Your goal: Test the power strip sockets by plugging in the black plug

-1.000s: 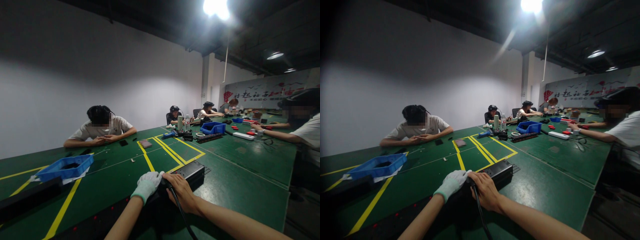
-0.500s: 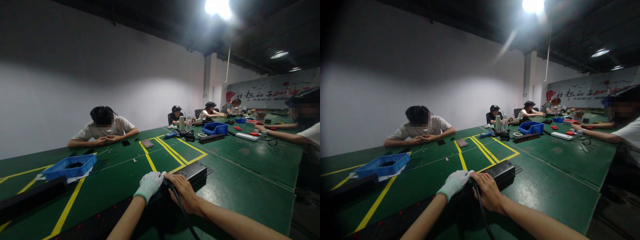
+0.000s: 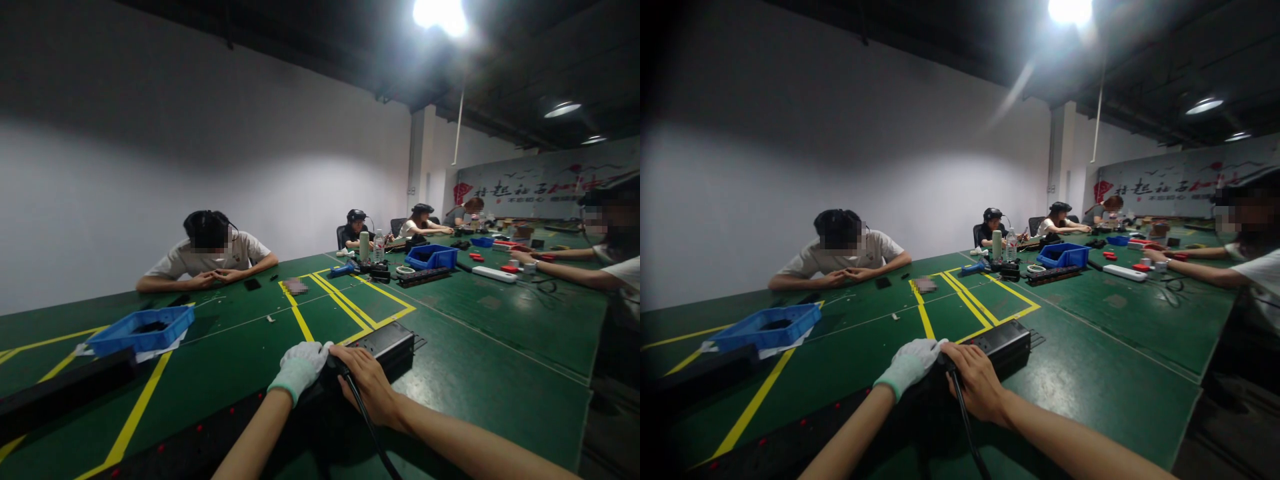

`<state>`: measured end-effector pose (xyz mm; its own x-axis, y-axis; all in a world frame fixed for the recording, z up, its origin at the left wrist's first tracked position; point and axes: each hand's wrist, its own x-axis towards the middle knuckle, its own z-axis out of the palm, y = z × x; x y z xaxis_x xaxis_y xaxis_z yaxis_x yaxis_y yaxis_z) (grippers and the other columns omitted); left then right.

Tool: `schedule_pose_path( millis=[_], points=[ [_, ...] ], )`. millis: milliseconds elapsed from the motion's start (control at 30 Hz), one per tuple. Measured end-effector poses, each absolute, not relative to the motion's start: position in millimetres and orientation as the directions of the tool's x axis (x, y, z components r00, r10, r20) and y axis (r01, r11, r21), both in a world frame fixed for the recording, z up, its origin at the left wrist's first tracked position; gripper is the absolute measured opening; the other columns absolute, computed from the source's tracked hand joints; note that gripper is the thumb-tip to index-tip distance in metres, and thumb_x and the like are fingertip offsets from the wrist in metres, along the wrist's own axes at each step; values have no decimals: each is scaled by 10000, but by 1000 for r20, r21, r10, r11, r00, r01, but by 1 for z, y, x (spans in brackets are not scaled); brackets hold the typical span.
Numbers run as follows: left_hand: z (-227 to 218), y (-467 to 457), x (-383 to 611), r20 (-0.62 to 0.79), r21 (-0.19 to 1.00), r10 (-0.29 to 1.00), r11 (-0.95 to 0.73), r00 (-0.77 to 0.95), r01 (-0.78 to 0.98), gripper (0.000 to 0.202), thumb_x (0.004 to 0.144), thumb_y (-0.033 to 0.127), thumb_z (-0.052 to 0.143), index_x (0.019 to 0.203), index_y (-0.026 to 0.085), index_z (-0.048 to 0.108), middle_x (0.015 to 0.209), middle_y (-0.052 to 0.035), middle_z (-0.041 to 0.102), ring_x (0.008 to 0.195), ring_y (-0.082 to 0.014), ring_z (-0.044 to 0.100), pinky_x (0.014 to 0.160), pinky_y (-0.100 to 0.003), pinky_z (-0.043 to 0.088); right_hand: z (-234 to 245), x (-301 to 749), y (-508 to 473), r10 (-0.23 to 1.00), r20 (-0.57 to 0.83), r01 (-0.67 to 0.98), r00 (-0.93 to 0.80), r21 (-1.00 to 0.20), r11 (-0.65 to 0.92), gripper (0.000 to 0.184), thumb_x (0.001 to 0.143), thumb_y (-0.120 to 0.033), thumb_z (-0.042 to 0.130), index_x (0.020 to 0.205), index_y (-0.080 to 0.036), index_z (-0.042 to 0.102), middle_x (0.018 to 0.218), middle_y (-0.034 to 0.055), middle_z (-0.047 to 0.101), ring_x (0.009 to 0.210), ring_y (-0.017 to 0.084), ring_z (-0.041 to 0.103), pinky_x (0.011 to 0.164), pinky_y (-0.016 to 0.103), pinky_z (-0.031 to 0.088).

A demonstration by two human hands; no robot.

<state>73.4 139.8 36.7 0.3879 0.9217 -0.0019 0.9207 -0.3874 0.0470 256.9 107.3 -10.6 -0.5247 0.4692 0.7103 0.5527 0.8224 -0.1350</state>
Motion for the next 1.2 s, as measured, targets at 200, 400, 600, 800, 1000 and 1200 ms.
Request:
schedule_pose_path(
  millis=[200, 400, 600, 800, 1000, 1200],
  points=[
    [36, 139, 72, 3, 47, 922, -386, 387, 921, 357, 915, 390, 557, 1200, 176, 548, 1201, -87, 575, 1027, -210, 592, 867, -431, 519, -12, 256, 108, 463, 718, 547, -520, -136, 826, 616, 847, -98, 482, 1433, -227, 342, 1328, 87, 575, 1185, 231, 566, 998, 419, 453],
    [34, 140, 71, 2, 56, 924, -381, 382, 923, 358, 915, 395, 556, 1201, 178, 550, 1214, -89, 571, 1043, -214, 586, 884, -440, 510, -9, 256, 107, 474, 713, 547, -517, -151, 824, 596, 863, -115, 479, 1432, -231, 348, 1351, 86, 557, 1198, 233, 557, 1009, 428, 445],
    [34, 141, 72, 6, 54, 925, -379, 380, 924, 365, 915, 406, 554, 1200, 178, 552, 1219, -89, 572, 1053, -217, 584, 896, -447, 502, -8, 256, 106, 476, 715, 540, -512, -163, 825, 593, 858, -115, 490, 1426, -236, 367, 1330, 75, 577, 1182, 227, 567, 1003, 419, 450],
    [34, 141, 72, 7, 38, 921, -388, 388, 921, 364, 916, 405, 551, 1202, 180, 548, 1212, -88, 571, 1038, -213, 586, 882, -438, 508, -8, 256, 105, 478, 724, 531, -498, -181, 828, 576, 853, -124, 507, 1408, -235, 399, 1327, 77, 582, 1196, 225, 562, 1010, 413, 449],
    [35, 140, 72, 4, 11, 918, -396, 396, 918, 353, 916, 392, 555, 1199, 180, 550, 1209, -87, 571, 1033, -210, 588, 874, -431, 514, -9, 258, 109, 479, 730, 513, -488, -205, 834, 489, 899, -178, 533, 1371, -266, 446, 1293, 58, 611, 1175, 215, 579, 997, 390, 460],
    [34, 140, 72, -7, -16, 910, -414, 414, 910, 353, 918, 377, 555, 1210, 177, 544, 1207, -87, 574, 1038, -213, 590, 876, -437, 517, -9, 259, 110, 486, 729, 497, -482, -230, 837, 425, 935, -227, 539, 1351, -284, 473, 1283, 50, 619, 1156, 216, 589, 982, 381, 463]
  ],
)
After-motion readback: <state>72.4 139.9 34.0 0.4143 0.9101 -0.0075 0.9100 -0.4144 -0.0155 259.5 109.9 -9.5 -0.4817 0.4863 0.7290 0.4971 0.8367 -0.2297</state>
